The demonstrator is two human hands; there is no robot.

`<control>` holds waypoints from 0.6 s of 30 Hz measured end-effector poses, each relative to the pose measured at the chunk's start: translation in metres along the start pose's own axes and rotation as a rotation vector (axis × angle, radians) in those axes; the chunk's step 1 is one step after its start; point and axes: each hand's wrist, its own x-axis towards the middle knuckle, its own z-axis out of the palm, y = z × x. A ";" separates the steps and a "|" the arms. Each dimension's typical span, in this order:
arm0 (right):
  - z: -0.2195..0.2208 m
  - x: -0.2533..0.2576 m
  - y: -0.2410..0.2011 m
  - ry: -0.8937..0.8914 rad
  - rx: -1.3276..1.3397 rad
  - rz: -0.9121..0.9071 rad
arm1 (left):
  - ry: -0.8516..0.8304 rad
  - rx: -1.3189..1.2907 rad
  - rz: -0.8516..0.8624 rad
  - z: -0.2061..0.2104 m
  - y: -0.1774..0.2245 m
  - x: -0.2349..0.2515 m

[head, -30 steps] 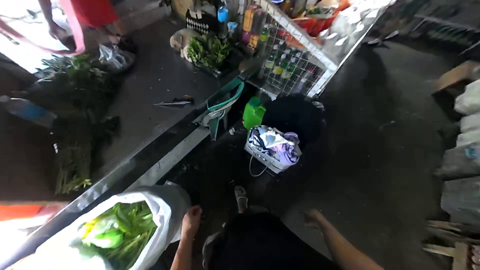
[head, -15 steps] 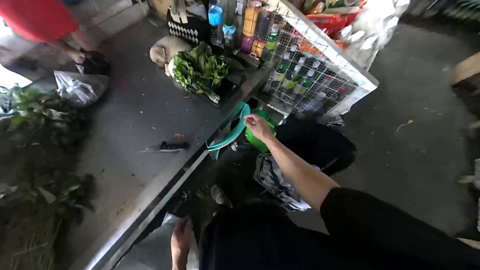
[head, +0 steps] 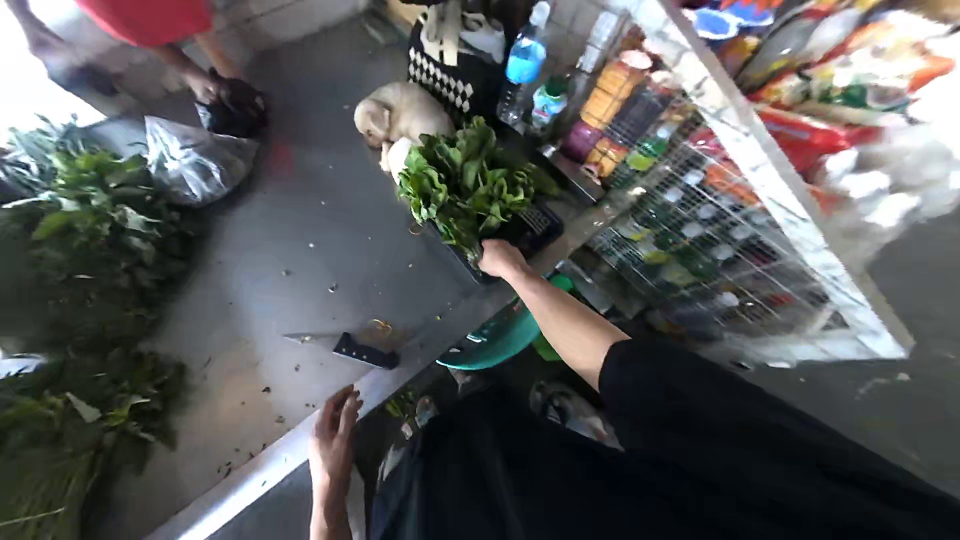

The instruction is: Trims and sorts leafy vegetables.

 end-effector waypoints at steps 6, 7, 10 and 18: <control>-0.035 -0.012 0.015 -0.026 0.072 -0.071 | 0.118 -0.123 -0.121 0.032 -0.017 -0.021; -0.047 -0.020 0.016 -0.067 0.116 -0.092 | 0.140 -0.166 -0.138 0.035 -0.011 -0.021; -0.069 -0.047 0.034 -0.109 0.485 -0.261 | 0.141 -0.329 -0.152 0.052 0.016 -0.011; -0.010 -0.084 -0.039 -0.621 1.112 -0.690 | -0.177 -0.427 0.015 0.082 0.082 0.045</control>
